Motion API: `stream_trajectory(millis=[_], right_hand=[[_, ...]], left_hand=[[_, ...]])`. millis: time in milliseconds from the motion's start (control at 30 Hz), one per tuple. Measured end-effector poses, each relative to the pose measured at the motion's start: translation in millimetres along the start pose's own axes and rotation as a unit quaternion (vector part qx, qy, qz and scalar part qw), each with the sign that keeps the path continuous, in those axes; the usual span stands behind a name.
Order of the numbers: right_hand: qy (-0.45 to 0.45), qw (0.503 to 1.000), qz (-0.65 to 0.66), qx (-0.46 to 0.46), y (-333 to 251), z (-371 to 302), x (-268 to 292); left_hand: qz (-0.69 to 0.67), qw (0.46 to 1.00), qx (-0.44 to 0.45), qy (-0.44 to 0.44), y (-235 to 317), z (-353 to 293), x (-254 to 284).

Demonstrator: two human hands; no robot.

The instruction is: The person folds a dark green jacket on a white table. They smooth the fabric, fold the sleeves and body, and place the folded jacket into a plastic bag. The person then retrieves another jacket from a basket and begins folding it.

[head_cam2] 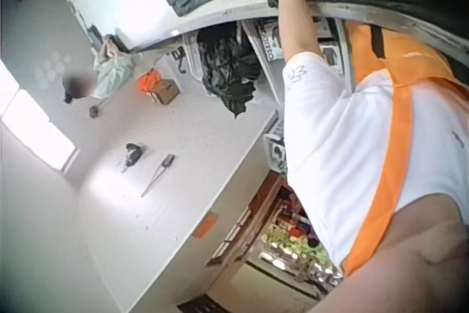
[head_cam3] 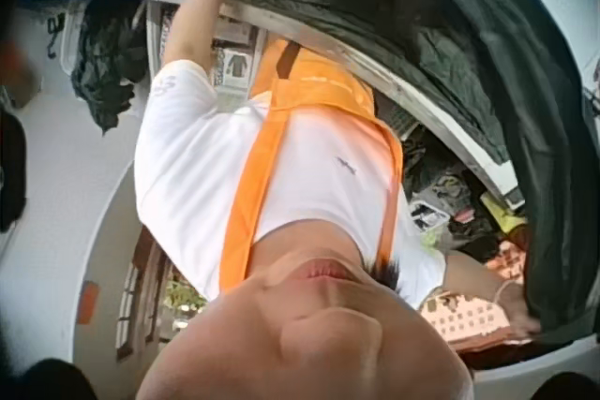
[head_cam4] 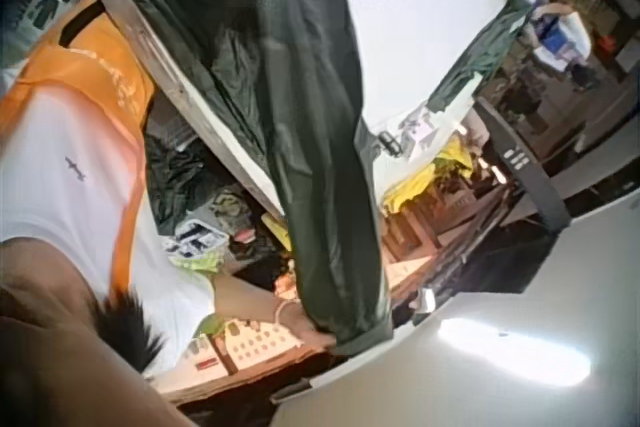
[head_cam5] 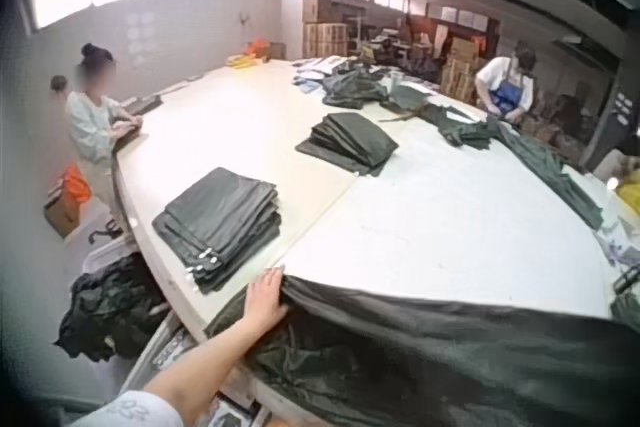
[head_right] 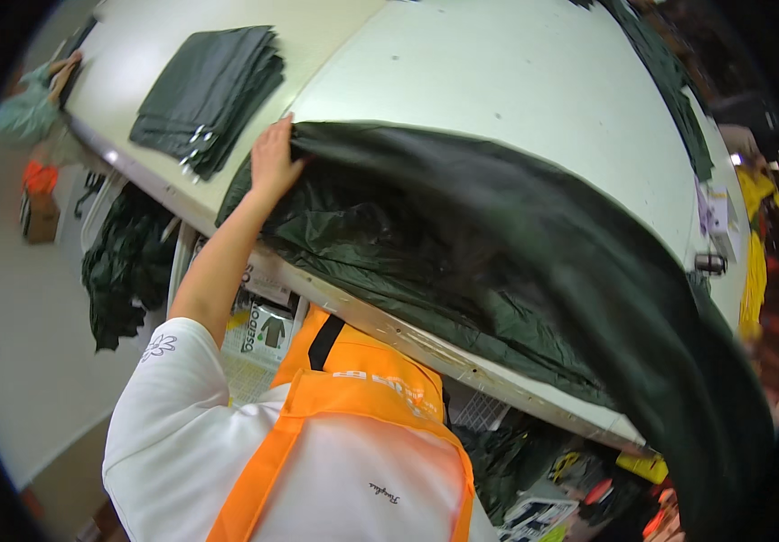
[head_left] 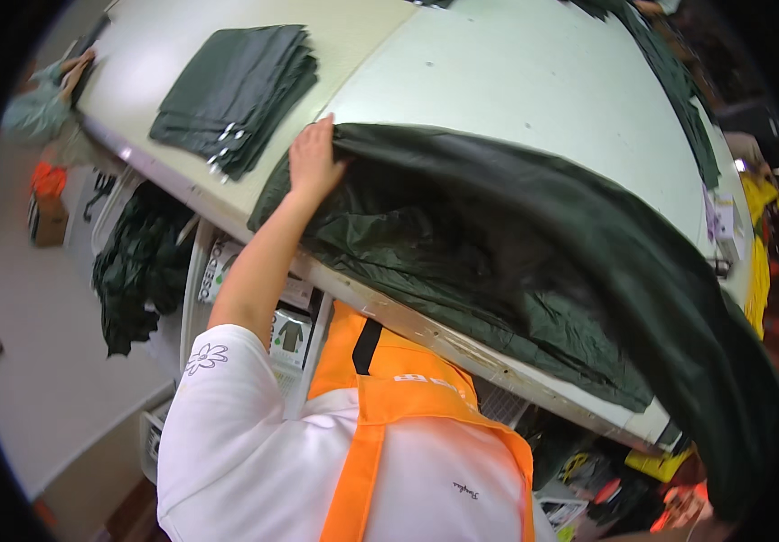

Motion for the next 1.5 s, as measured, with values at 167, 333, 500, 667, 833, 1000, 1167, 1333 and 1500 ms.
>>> stream_trajectory(millis=[167,333,500,667,833,1000,1167,1333,1500], right_hand=[[0.107,0.975,-0.163,-0.103,39,-79,116],[0.155,0.958,-0.207,-0.122,30,-104,161],[0.120,0.978,-0.159,-0.069,23,-75,61],[-0.116,0.987,-0.086,-0.071,80,-108,-200],[-0.218,0.971,-0.004,-0.098,26,-152,-281],[-0.224,0.927,0.051,0.298,-90,-152,-262],[-0.349,0.887,-0.019,0.303,-52,-205,-354],[-0.377,0.890,0.005,0.257,-46,-212,-362],[-0.224,0.944,0.051,0.235,-49,-170,-330]], left_hand=[[0.051,0.998,-0.023,-0.018,-28,31,-35],[-0.275,0.937,-0.212,0.031,33,29,24],[-0.298,0.942,-0.153,0.001,0,27,5],[-0.071,0.991,-0.088,-0.065,15,46,-9],[-0.067,0.988,-0.137,0.001,156,-15,30],[0.023,0.987,-0.114,-0.110,213,-73,2],[0.060,0.978,-0.108,-0.166,172,-90,-56],[-0.110,0.991,-0.069,0.001,140,-55,-21],[0.140,0.986,-0.087,0.035,100,-20,-10]])
Point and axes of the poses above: each hand's wrist, its own z-axis towards the middle knuckle, its own x-axis out of the back of the hand, y = z × x, the point moved 4 cm from there along z, towards the middle knuckle, and after that the axes turned 5 degrees about y, right-handed, at the moved point
